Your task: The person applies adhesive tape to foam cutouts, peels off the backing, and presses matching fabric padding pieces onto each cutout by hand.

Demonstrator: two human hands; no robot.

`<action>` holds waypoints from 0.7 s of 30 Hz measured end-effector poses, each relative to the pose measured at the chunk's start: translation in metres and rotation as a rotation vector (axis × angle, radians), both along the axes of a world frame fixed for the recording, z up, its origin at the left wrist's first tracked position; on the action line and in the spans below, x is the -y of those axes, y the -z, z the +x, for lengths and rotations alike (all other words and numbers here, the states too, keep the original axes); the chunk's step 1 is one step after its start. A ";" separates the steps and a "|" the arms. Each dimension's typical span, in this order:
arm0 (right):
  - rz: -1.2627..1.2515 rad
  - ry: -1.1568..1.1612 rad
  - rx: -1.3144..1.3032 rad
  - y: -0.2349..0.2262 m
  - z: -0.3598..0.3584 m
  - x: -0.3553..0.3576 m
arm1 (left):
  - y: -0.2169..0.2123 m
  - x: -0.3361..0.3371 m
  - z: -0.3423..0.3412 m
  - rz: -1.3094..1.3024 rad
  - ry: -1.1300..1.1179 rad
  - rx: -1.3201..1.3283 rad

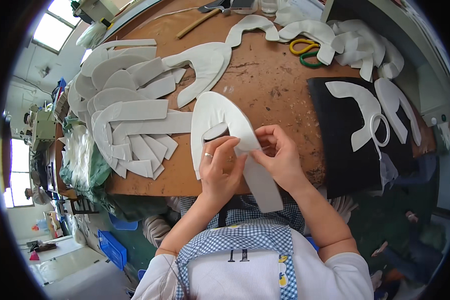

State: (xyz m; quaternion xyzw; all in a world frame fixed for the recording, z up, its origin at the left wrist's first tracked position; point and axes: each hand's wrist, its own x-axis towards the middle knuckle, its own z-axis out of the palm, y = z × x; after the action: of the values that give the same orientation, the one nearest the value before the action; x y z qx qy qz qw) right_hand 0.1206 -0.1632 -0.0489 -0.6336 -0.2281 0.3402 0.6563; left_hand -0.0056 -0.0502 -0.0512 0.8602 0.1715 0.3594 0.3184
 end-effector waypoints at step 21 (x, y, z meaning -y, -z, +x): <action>-0.022 -0.051 0.463 -0.021 -0.007 -0.004 | -0.003 -0.004 0.007 0.006 -0.031 0.003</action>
State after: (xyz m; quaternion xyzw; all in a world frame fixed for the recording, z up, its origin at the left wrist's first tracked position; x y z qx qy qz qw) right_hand 0.1139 -0.1596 -0.0280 -0.6960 -0.3848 0.2048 0.5706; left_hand 0.0011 -0.0457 -0.0480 0.8580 0.1834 0.3660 0.3102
